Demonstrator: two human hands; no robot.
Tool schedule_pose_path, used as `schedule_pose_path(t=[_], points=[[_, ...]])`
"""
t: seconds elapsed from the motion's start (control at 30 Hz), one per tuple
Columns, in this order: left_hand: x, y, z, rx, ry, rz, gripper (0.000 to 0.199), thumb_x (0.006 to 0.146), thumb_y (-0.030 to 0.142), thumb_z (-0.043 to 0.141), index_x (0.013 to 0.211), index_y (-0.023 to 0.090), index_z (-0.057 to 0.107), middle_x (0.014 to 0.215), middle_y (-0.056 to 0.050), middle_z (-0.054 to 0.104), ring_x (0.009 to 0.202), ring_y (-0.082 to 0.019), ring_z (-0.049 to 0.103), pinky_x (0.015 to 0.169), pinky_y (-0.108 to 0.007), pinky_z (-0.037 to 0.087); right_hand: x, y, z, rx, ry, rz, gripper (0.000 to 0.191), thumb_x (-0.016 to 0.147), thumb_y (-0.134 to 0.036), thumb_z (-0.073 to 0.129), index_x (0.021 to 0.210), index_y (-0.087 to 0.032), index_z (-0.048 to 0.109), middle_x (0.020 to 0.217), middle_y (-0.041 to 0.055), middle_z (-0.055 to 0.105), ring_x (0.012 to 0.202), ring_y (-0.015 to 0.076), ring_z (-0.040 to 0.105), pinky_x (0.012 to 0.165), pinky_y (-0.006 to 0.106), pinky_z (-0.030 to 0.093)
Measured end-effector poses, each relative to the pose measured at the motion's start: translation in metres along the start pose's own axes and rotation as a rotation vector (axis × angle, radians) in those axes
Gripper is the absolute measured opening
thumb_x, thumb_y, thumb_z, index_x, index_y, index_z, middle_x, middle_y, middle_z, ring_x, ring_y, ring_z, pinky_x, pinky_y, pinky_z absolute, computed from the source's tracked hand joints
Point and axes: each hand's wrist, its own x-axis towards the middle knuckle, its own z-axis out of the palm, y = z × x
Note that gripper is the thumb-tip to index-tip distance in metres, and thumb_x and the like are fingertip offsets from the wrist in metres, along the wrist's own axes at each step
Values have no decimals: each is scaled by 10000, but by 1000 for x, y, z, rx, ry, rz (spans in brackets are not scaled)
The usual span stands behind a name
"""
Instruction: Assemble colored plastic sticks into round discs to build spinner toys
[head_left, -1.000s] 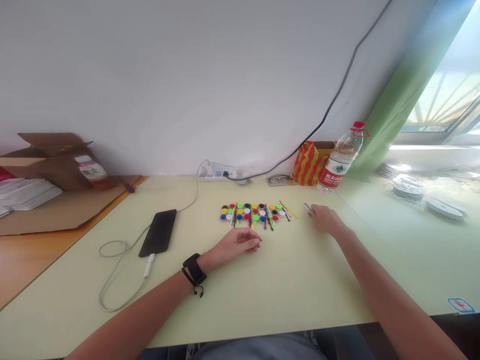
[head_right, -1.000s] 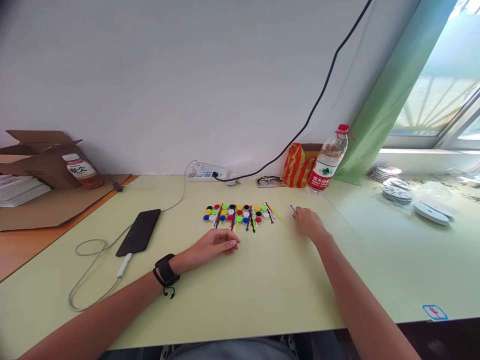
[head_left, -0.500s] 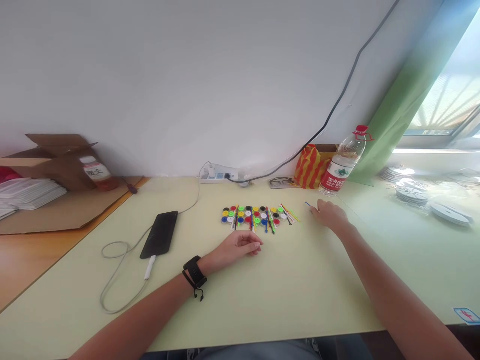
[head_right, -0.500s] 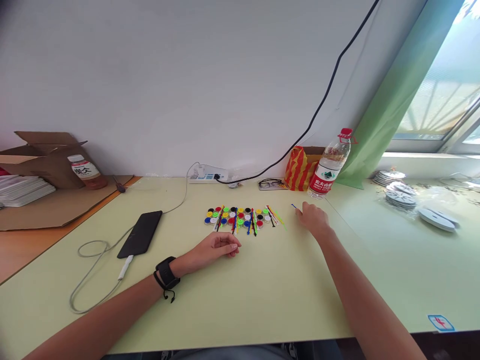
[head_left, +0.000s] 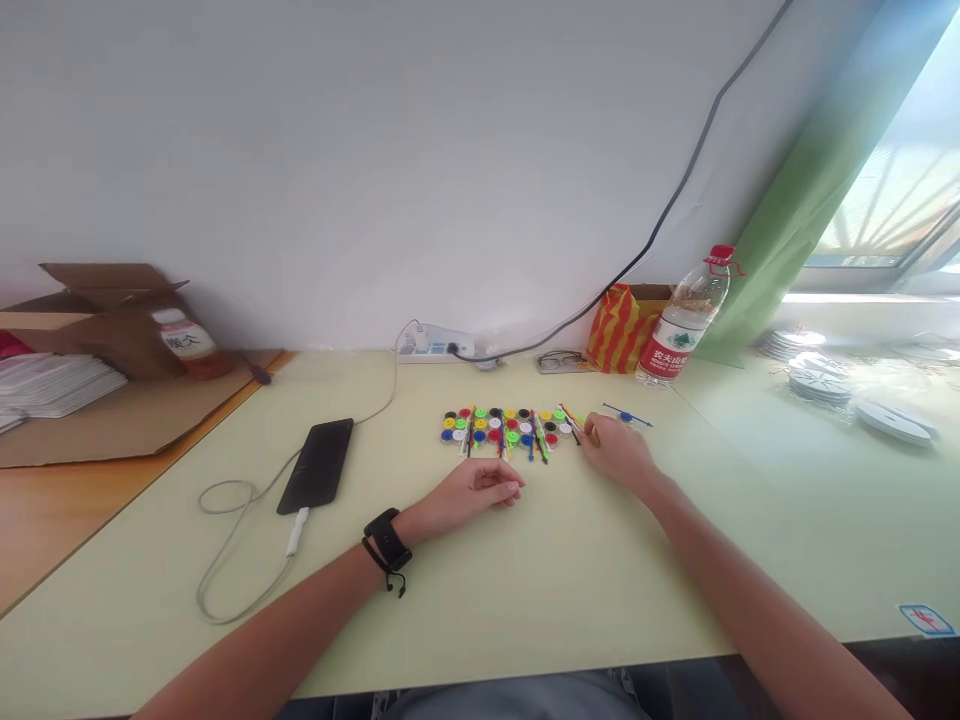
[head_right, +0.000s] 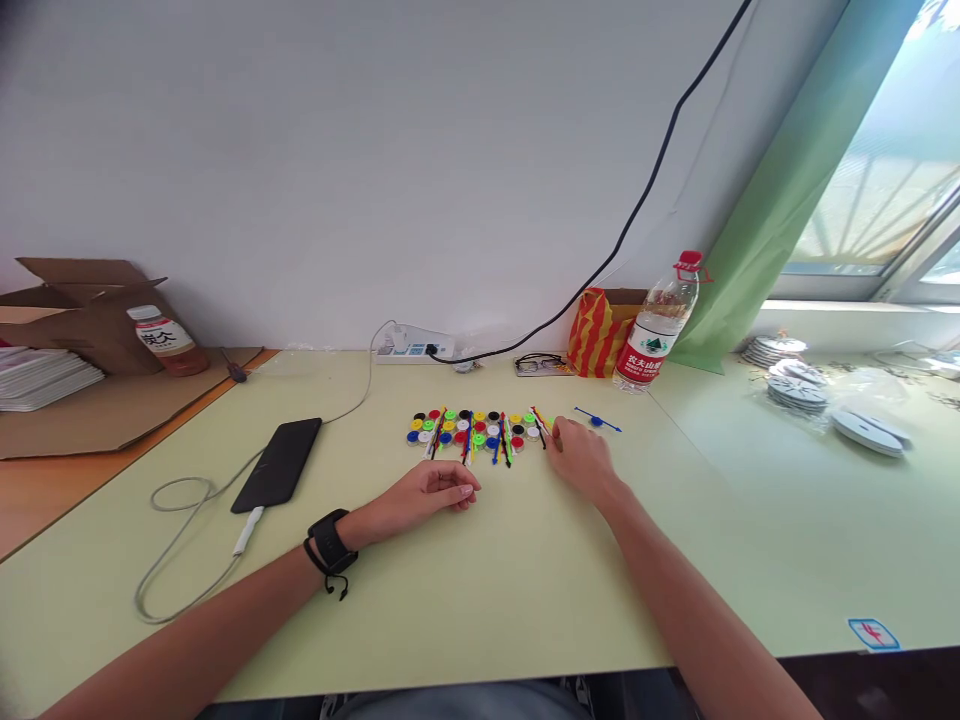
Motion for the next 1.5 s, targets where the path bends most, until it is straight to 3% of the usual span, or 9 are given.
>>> schedule_pose_path(t=[0.33, 0.53, 0.7, 0.9, 1.3, 1.5], points=[[-1, -1, 0, 19, -16, 9, 340, 890, 473, 744, 1028, 162, 747, 986, -85, 723, 952, -197, 675, 908, -349, 544, 4, 3, 2, -30, 14, 28, 146, 955, -268, 545, 842, -202, 611, 866, 91, 727, 783, 224, 651, 596, 292, 294], [-1, -1, -1, 25, -14, 7, 340, 890, 474, 744, 1029, 164, 747, 990, -87, 724, 953, -199, 676, 913, -354, 543, 5, 21, -5, 332, 121, -125, 132, 990, -292, 440, 894, -233, 509, 825, 63, 694, 730, 214, 619, 631, 299, 408], [-2, 1, -1, 20, -19, 11, 345, 881, 478, 749, 1025, 164, 749, 993, -91, 726, 952, -201, 679, 910, -357, 546, 6, 29, -17, 564, 255, -138, 201, 992, -323, 422, 1086, -217, 564, 910, 78, 706, 799, 221, 651, 725, 323, 498], [-2, 3, 0, 30, -15, 6, 333, 871, 467, 761, 1002, 161, 750, 959, -81, 724, 917, -190, 678, 883, -338, 544, 2, 27, -26, 494, 430, -160, 194, 950, -276, 422, 951, -215, 606, 859, 78, 664, 693, 215, 558, 658, 334, 446], [-2, 2, 0, 37, -16, 14, 322, 879, 465, 750, 1010, 171, 752, 964, -80, 729, 925, -192, 684, 881, -335, 547, -4, 14, -20, 467, 393, -313, 195, 986, -227, 376, 974, -218, 571, 1005, 118, 658, 862, 235, 614, 751, 336, 488], [-2, 1, 0, 37, -12, 12, 325, 877, 468, 753, 1003, 168, 750, 964, -79, 725, 915, -190, 677, 876, -336, 545, -6, 13, -22, 440, 384, -312, 173, 964, -212, 392, 901, -228, 553, 934, 97, 637, 816, 230, 592, 714, 332, 464]])
